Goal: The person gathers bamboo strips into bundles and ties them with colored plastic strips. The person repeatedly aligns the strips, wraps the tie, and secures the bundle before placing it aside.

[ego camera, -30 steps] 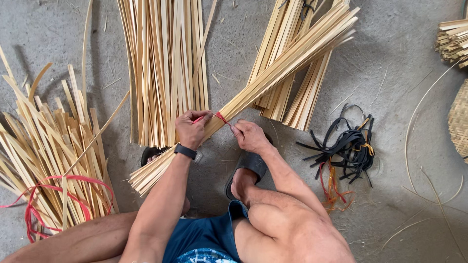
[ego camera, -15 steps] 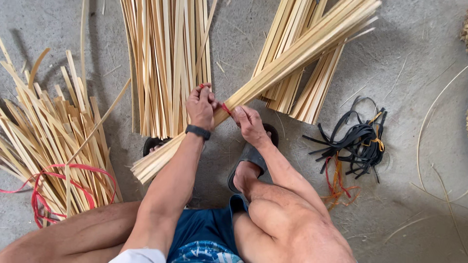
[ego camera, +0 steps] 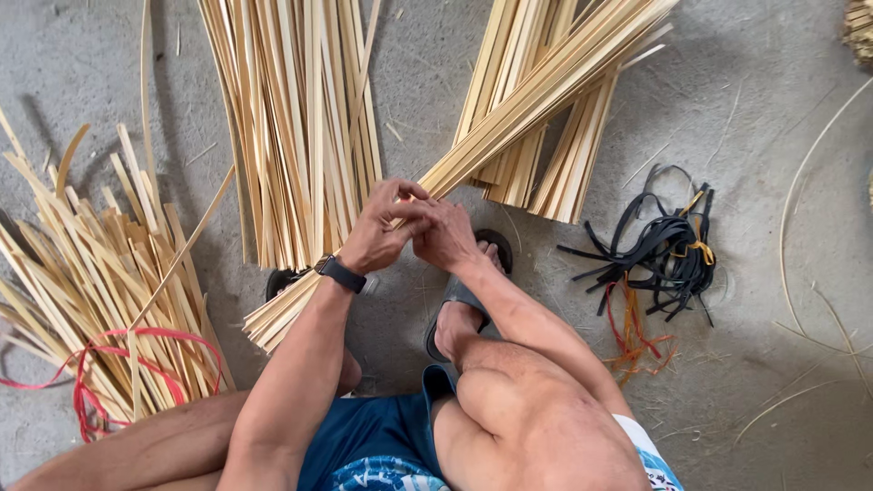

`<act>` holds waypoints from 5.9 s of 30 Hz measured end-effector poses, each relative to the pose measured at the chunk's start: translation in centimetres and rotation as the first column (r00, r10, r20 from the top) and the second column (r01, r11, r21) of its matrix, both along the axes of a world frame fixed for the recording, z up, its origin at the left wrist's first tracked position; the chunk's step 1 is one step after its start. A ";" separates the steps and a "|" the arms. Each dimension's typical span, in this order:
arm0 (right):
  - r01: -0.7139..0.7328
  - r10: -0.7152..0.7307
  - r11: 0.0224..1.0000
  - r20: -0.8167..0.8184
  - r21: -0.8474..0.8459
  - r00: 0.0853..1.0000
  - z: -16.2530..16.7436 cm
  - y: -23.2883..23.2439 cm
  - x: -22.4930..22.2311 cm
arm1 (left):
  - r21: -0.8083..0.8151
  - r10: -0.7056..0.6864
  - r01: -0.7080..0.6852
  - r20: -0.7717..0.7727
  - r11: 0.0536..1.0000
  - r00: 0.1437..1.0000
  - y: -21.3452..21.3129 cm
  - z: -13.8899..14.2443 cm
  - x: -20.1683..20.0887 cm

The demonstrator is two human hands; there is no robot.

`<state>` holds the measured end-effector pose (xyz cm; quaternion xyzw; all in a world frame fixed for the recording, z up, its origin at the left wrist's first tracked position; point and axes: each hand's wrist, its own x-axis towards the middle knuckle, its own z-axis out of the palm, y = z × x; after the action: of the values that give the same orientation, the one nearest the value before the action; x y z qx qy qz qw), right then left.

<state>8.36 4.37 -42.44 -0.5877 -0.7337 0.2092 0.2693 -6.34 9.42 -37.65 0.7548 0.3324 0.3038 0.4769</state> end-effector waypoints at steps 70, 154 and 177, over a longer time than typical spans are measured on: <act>0.053 -0.054 0.998 0.025 0.015 0.998 -1.7 -0.4 2.6 | -0.521 0.524 -0.558 -0.228 0.646 0.820 -0.4 -4.6 -0.8; 0.480 -0.593 0.801 -0.588 -0.358 0.551 17.2 -0.5 17.6 | 0.623 0.573 -0.201 -0.482 0.756 0.662 -5.8 1.3 -8.7; 0.548 -0.479 0.827 -0.667 -0.125 0.571 30.8 1.4 30.2 | 0.603 0.645 -0.335 -0.421 0.724 0.637 -4.2 0.2 -15.4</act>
<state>38.58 5.74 -11.65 -0.6448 -0.3913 0.2840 0.5920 -21.72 5.19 -37.48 0.7774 0.5808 0.2380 0.0409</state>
